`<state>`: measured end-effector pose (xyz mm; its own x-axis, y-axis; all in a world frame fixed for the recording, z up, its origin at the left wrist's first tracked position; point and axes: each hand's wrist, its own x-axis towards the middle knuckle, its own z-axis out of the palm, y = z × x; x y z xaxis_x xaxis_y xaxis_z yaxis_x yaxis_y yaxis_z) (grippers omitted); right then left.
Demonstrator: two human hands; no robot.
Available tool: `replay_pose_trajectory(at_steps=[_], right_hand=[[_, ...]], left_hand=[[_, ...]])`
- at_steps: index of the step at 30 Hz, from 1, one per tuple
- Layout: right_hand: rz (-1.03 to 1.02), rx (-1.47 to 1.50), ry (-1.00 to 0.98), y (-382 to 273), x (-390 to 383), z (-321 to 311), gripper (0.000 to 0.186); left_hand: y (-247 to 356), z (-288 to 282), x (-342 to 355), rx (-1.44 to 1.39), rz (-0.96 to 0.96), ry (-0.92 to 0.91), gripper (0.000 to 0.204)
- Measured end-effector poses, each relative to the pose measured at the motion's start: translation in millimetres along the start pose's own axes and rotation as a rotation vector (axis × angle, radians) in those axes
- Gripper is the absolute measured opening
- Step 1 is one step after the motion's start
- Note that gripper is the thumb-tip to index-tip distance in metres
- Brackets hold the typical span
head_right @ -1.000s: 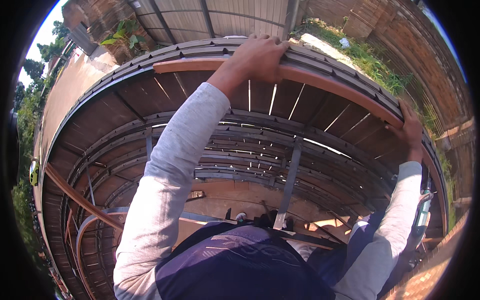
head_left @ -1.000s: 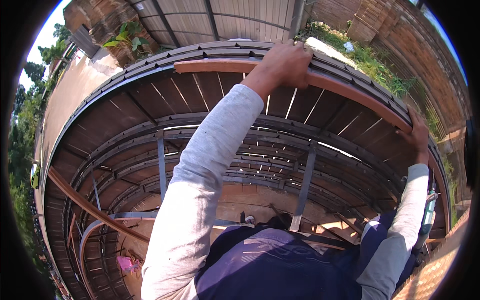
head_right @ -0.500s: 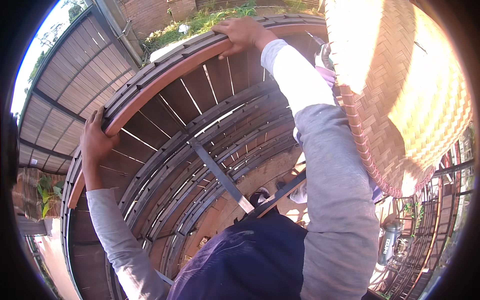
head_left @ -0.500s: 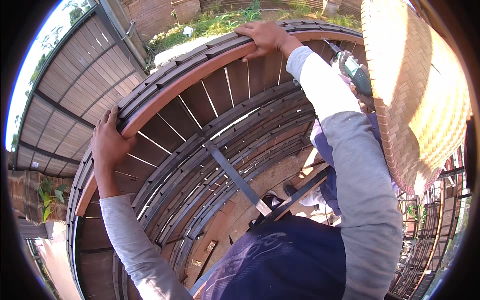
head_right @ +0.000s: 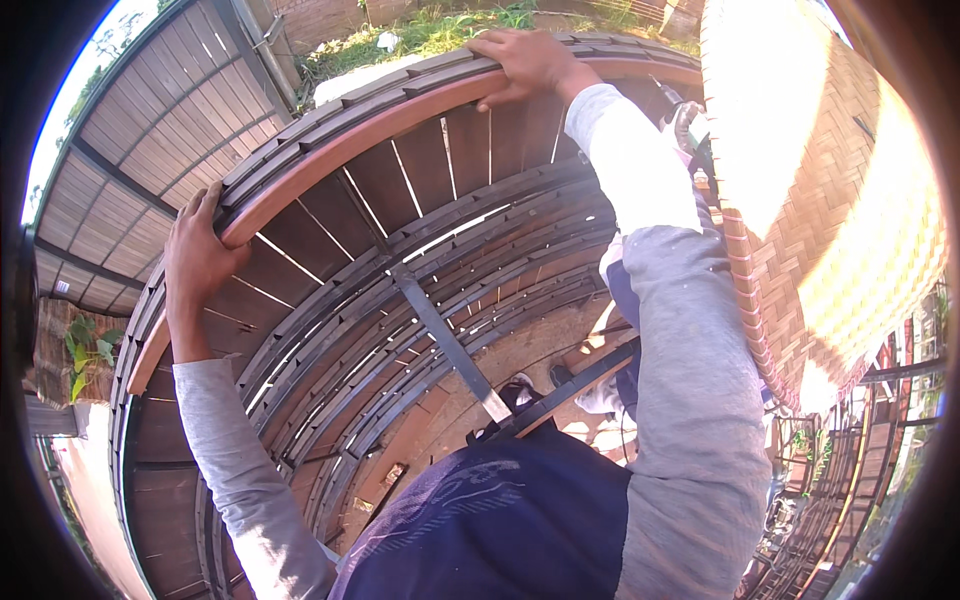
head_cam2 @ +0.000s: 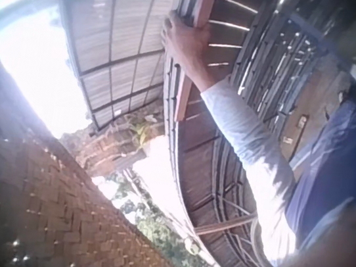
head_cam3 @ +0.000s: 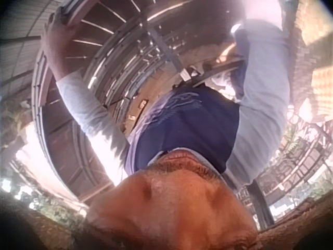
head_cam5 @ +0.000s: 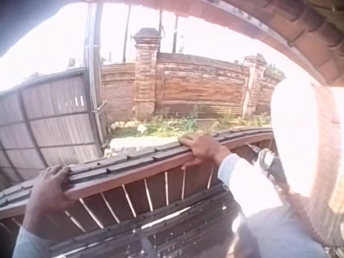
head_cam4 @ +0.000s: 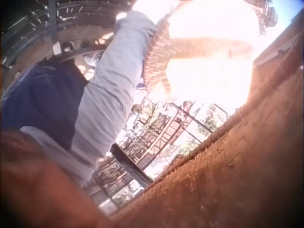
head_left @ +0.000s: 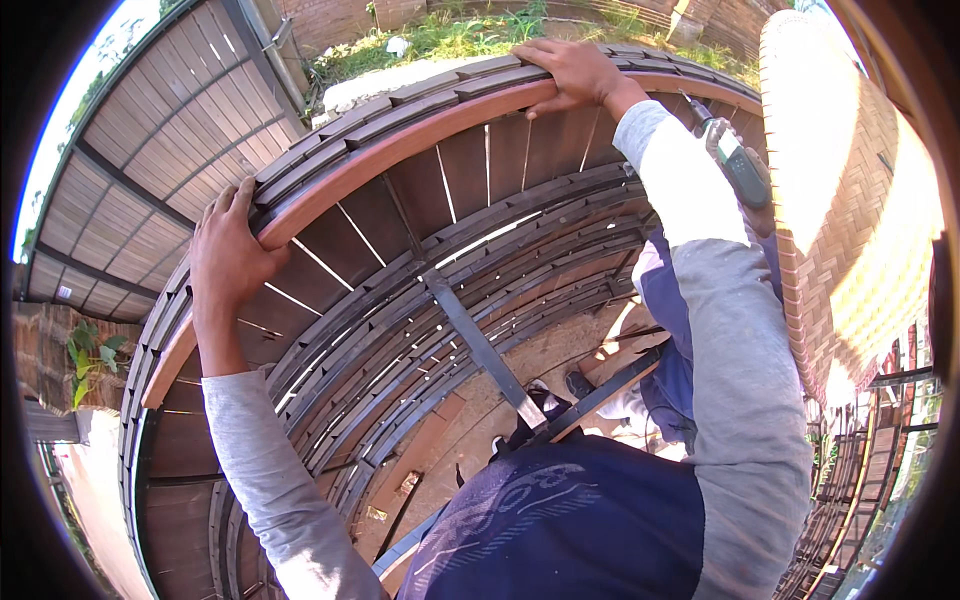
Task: The person holds wooden slats against a circular metal frame, supporting them while a coworker uses a power drill to fasten them with screws.
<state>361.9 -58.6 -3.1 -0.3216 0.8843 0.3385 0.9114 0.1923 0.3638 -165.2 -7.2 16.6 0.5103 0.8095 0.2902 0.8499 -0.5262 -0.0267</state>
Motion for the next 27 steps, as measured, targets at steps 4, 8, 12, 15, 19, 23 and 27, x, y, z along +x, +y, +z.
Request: replay_pose_trajectory(at_steps=[4, 8, 12, 15, 19, 23, 27], right_hand=[[-0.026, -0.026, 0.053, 2.4, -2.3, 3.9, 0.103], [-0.013, -0.020, 0.032, 1.4, -1.2, 1.8, 0.104], [0.007, -0.013, -0.009, -0.6, 0.1, -2.0, 0.105], [0.001, -0.014, 0.005, -0.3, -0.4, 0.6, 0.105], [0.001, -0.015, 0.004, -1.9, -1.3, 0.7, 0.106], [-0.009, -0.025, 0.012, 1.5, -3.1, 1.9, 0.107], [0.005, -0.032, -0.007, -0.7, 0.2, 1.5, 0.107]], left_hand=[[4.4, -4.0, -0.2, 0.000, -0.008, -0.018, 0.092], [3.3, -1.9, 0.3, 0.005, -0.005, -0.016, 0.093], [1.8, -2.5, 1.9, -0.022, 0.000, -0.025, 0.094], [0.7, -1.2, 0.4, -0.019, 0.013, -0.003, 0.092], [2.0, -3.3, -0.4, -0.033, 0.011, -0.011, 0.093], [4.5, -3.5, -0.4, -0.041, 0.024, -0.007, 0.093], [-4.4, 4.9, -1.2, -0.028, 0.049, 0.043, 0.093]])
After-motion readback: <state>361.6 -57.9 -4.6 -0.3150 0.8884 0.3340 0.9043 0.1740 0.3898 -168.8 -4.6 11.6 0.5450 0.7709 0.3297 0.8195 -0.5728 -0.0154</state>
